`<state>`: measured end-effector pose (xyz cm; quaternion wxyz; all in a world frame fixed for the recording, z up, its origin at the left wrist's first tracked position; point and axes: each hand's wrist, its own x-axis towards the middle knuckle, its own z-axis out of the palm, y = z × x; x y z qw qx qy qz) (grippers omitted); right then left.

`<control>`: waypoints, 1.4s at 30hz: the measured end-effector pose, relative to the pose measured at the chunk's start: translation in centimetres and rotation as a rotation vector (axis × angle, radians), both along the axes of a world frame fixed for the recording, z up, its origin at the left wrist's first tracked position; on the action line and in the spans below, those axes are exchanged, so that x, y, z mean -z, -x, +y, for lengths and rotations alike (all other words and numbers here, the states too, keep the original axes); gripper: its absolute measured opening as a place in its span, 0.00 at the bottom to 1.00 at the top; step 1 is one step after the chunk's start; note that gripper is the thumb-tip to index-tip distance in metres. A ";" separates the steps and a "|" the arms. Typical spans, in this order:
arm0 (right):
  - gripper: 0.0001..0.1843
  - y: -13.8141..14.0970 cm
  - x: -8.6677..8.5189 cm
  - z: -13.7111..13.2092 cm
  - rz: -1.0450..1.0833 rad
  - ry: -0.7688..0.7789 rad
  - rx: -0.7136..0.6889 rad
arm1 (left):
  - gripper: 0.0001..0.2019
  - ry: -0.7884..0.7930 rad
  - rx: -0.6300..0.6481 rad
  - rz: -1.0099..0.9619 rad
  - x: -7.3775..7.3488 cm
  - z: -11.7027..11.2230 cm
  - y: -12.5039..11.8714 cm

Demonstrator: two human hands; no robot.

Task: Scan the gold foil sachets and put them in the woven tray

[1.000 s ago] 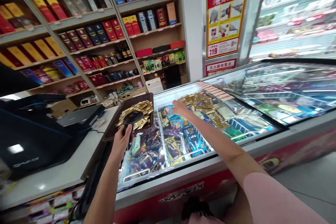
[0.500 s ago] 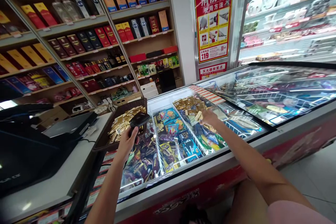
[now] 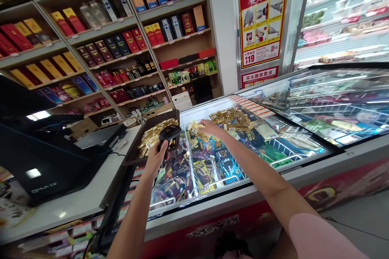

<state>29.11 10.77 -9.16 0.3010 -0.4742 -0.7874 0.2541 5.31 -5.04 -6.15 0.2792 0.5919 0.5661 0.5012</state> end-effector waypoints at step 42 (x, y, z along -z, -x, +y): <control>0.10 0.1 3.5 0.0 0.447 0.332 0.076 | 0.23 0.081 0.036 0.215 0.8 0.8 -2.5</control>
